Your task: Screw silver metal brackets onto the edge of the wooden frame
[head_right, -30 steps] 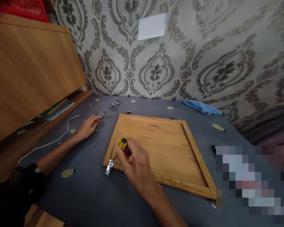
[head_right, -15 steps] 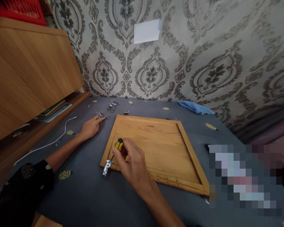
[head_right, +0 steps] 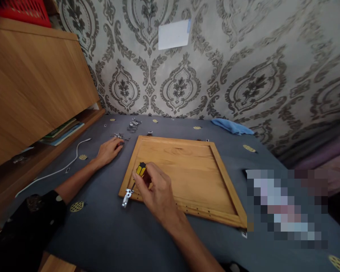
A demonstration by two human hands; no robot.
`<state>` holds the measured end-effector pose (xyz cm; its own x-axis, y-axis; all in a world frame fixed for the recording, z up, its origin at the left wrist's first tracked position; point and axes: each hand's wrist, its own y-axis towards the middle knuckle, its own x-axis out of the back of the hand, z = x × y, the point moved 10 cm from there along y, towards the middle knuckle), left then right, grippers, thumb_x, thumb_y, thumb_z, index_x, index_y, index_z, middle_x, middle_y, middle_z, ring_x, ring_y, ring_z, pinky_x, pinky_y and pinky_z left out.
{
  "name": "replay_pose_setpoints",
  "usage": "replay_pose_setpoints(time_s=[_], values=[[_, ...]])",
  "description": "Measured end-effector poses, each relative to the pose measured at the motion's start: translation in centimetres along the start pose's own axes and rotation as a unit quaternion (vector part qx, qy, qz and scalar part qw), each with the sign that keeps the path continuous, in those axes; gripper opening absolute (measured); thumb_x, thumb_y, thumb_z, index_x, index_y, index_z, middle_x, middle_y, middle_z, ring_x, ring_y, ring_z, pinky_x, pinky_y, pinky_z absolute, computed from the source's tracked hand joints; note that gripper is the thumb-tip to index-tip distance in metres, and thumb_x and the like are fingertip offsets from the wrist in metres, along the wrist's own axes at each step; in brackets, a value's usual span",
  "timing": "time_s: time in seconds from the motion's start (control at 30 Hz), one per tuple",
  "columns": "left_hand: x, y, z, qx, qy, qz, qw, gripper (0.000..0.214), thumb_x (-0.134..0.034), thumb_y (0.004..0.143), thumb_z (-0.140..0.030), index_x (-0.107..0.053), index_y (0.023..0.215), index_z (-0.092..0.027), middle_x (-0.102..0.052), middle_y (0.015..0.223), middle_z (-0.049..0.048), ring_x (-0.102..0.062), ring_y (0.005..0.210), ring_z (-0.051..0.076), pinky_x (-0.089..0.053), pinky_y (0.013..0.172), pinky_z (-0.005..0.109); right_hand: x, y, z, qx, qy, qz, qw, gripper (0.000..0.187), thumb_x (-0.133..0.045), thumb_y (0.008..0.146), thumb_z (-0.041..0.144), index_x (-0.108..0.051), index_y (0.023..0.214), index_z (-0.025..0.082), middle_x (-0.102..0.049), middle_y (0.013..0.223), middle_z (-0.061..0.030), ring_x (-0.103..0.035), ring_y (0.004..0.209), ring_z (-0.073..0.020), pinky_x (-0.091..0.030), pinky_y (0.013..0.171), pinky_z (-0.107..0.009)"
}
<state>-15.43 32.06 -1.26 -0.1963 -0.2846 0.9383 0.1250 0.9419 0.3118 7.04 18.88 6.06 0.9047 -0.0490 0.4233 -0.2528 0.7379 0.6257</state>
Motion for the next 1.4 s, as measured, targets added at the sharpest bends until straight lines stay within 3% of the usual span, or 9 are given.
replay_pose_setpoints(time_s=[0.13, 0.53, 0.8, 0.97, 1.07, 1.17, 1.27, 1.4], values=[[-0.5, 0.3, -0.6, -0.021, 0.028, 0.013, 0.999, 0.026, -0.048, 0.102, -0.022, -0.066, 0.122, -0.021, -0.065, 0.117, 0.0093, -0.063, 0.114, 0.025, -0.051, 0.09, 0.033, 0.1, 0.1, 0.3, 0.012, -0.007, -0.008, 1.0, 0.024, -0.057, 0.099, 0.028, -0.054, 0.075, 0.02, -0.054, 0.064, 0.0018, -0.055, 0.055, -0.0115, -0.045, 0.053, -0.025], [-0.6, 1.3, -2.1, -0.059, 0.07, 0.056, 0.994, 0.024, -0.043, 0.099, -0.01, -0.067, 0.102, -0.014, -0.067, 0.107, 0.0143, -0.065, 0.102, 0.025, -0.051, 0.092, 0.036, 0.1, 0.0, 0.0, 0.002, -0.001, -0.002, 1.0, 0.022, -0.057, 0.099, 0.028, -0.055, 0.078, 0.02, -0.054, 0.063, 0.0023, -0.055, 0.056, -0.0117, -0.044, 0.054, -0.026], [0.1, 1.9, -1.0, -0.026, -0.034, 0.053, 0.998, 0.017, -0.049, 0.093, -0.015, -0.066, 0.093, -0.013, -0.069, 0.102, 0.0143, -0.064, 0.1, 0.027, -0.047, 0.098, 0.042, -0.3, -0.2, -1.2, -0.047, 0.036, 0.005, 0.998, 0.024, -0.06, 0.097, 0.035, -0.054, 0.079, 0.021, -0.055, 0.065, 0.0017, -0.056, 0.06, -0.0131, -0.044, 0.055, -0.028], [1.4, -0.1, -0.1, 0.006, -0.151, 0.031, 0.988, 0.011, -0.056, 0.085, -0.02, -0.065, 0.087, -0.015, -0.07, 0.083, 0.006, -0.065, 0.08, 0.02, -0.052, 0.083, 0.034, -0.3, -0.1, -1.1, -0.051, 0.045, 0.002, 0.998, 0.023, -0.059, 0.097, 0.036, -0.053, 0.08, 0.021, -0.055, 0.068, 0.0014, -0.055, 0.061, -0.0124, -0.044, 0.055, -0.027], [1.7, -2.5, -0.8, 0.014, -0.238, 0.052, 0.97, 0.015, -0.055, 0.087, -0.027, -0.065, 0.088, -0.015, -0.07, 0.076, 0.0048, -0.066, 0.07, 0.016, -0.054, 0.069, 0.027, -0.1, -0.1, -0.7, -0.037, 0.039, -0.003, 0.999, 0.025, -0.059, 0.097, 0.035, -0.052, 0.078, 0.021, -0.053, 0.068, 0.0022, -0.054, 0.061, -0.0115, -0.044, 0.055, -0.026], [2.1, -5.2, -2.8, 0.009, -0.315, 0.085, 0.945, 0.023, -0.058, 0.09, -0.036, -0.065, 0.091, -0.014, -0.071, 0.079, 0.0048, -0.068, 0.071, 0.014, -0.055, 0.07, 0.025, 0.2, 0.1, -0.2, -0.019, 0.019, -0.012, 1.0, 0.026, -0.06, 0.097, 0.033, -0.05, 0.076, 0.021, -0.051, 0.066, 0.0035, -0.052, 0.059, -0.0104, -0.042, 0.056, -0.026], [2.0, -7.7, -5.3, 0.025, -0.472, 0.144, 0.869, 0.022, -0.071, 0.084, -0.036, -0.07, 0.09, -0.015, -0.071, 0.079, 0.0027, -0.065, 0.073, 0.013, -0.053, 0.071, 0.024, 0.5, 0.2, 0.1, -0.004, 0.002, -0.016, 1.0, 0.028, -0.06, 0.097, 0.032, -0.049, 0.074, 0.022, -0.05, 0.065, 0.0042, -0.051, 0.059, -0.01, -0.042, 0.057, -0.025], [2.1, -9.6, -8.0, 0.014, -0.52, 0.191, 0.832, 0.016, -0.075, 0.083, -0.032, -0.072, 0.086, -0.016, -0.067, 0.081, 0.001, -0.061, 0.074, 0.012, -0.05, 0.072, 0.024, 0.6, 0.2, 0.3, 0.012, -0.003, -0.021, 1.0, 0.029, -0.06, 0.097, 0.031, -0.044, 0.073, 0.023, -0.051, 0.066, 0.0044, -0.051, 0.061, -0.0103, -0.043, 0.059, -0.025]])
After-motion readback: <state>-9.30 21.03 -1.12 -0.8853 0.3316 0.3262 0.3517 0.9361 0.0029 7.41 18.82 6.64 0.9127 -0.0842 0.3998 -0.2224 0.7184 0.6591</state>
